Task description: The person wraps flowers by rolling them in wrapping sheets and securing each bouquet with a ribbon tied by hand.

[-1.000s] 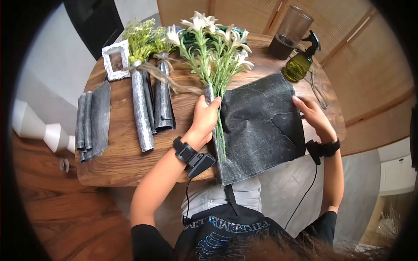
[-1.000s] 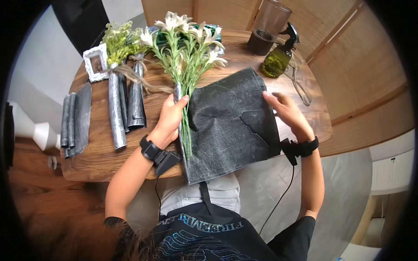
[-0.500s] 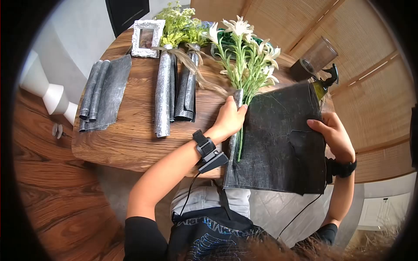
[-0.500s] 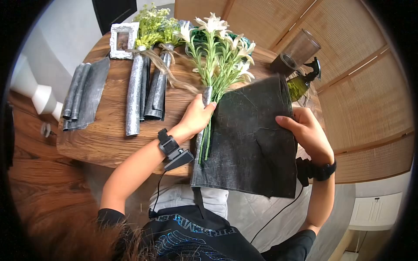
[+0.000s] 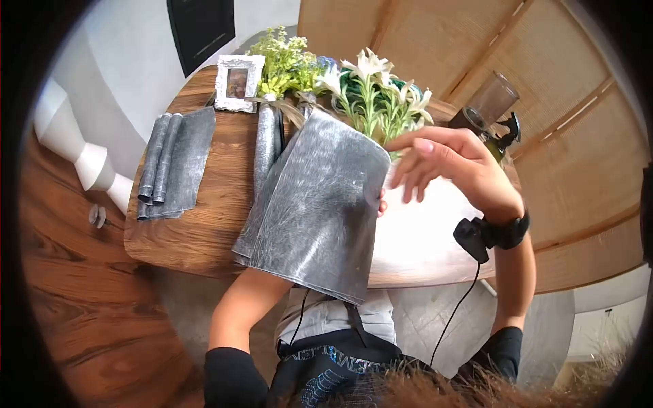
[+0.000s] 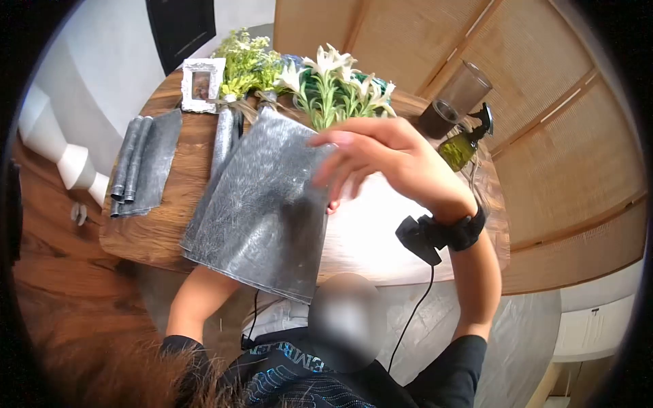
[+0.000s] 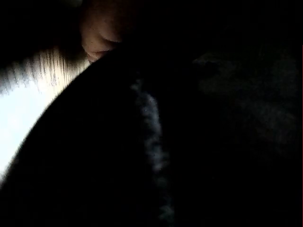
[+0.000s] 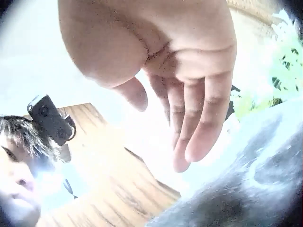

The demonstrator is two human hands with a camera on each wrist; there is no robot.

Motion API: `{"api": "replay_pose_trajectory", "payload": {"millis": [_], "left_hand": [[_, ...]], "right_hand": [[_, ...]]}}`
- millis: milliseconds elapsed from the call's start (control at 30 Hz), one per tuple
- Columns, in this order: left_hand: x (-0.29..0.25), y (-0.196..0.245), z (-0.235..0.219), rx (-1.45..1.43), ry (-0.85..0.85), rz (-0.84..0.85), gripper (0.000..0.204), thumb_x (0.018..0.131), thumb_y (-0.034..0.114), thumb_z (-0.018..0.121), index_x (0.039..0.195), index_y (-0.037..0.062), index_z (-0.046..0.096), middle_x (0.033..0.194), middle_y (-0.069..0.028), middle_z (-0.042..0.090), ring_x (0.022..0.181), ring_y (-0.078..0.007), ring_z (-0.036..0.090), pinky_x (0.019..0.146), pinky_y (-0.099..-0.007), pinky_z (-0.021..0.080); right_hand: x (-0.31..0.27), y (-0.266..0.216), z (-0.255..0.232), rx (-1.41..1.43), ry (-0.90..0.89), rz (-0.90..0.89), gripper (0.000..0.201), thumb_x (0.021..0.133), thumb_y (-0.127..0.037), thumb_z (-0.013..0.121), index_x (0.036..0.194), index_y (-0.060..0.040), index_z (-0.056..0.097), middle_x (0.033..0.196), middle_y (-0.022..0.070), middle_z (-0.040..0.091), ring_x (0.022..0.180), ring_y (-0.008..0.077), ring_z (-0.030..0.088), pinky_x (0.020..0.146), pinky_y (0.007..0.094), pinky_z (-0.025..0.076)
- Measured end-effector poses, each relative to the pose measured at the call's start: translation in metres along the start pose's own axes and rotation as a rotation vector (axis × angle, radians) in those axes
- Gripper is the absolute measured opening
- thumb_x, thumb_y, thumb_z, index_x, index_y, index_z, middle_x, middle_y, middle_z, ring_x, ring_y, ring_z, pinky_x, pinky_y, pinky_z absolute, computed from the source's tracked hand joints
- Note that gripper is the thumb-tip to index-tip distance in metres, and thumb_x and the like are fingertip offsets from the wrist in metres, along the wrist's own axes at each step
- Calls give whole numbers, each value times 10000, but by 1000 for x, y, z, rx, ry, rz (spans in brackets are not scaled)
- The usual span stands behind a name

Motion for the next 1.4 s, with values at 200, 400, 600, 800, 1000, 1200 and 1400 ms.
{"api": "replay_pose_trajectory", "payload": {"millis": [200, 400, 600, 800, 1000, 1200, 1400], "left_hand": [[21, 16, 42, -190, 20, -46, 405, 930, 277, 496, 1106, -84, 442, 905, -296, 604, 887, -460, 589, 779, -456, 476], [5, 11, 14, -360, -13, -114, 428, 932, 299, 489, 1129, -79, 442, 907, -286, 602, 888, -442, 592, 769, -444, 479], [-20, 16, -11, -520, -27, -149, 452, 935, 320, 483, 1152, -74, 442, 910, -276, 601, 888, -425, 594, 759, -431, 482], [-8, 21, -7, -663, -62, -222, 476, 938, 342, 476, 1175, -70, 442, 913, -265, 599, 888, -407, 597, 748, -419, 485], [-11, 31, 13, -731, -144, -358, 501, 941, 364, 470, 1197, -65, 442, 915, -255, 597, 889, -390, 599, 738, -407, 489], [-25, 33, 35, -790, -239, -577, 525, 944, 385, 463, 1220, -61, 442, 918, -245, 596, 889, -372, 602, 728, -395, 492], [-72, 57, 61, -909, -348, -759, 570, 932, 494, 413, 1183, -16, 438, 801, -145, 556, 655, -287, 572, 570, -313, 464]], "right_hand": [[-10, 142, -17, 70, 395, 530, 461, 985, -371, 440, 980, 62, 600, 752, 111, 641, 630, 180, 642, 549, 278, 533], [13, 167, 16, 459, 345, 452, 468, 956, -435, 488, 951, 28, 555, 736, 58, 566, 553, 158, 579, 518, 293, 515], [26, 168, 22, 509, 323, 492, 433, 960, -365, 494, 1011, 64, 516, 692, 109, 580, 418, 200, 530, 345, 297, 424], [26, 165, 27, 686, 347, 390, 368, 965, -316, 488, 1028, 45, 509, 776, 111, 606, 522, 218, 594, 338, 335, 437], [24, 172, 26, 699, 322, 337, 377, 967, -319, 481, 950, 57, 511, 662, 100, 568, 454, 212, 546, 340, 357, 461], [22, 178, 28, 678, 402, 261, 379, 964, -313, 495, 959, 51, 603, 853, 112, 653, 774, 186, 607, 719, 323, 484], [28, 191, 36, 814, 411, 232, 372, 969, -306, 494, 1050, 35, 621, 1004, 87, 662, 925, 150, 584, 880, 297, 410]]}}
Point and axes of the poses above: each hand's wrist, its own x-axis towards the middle knuckle, its own z-axis out of the palm, y = z × x, the point moved 3 cm from there along x, towards the middle knuckle
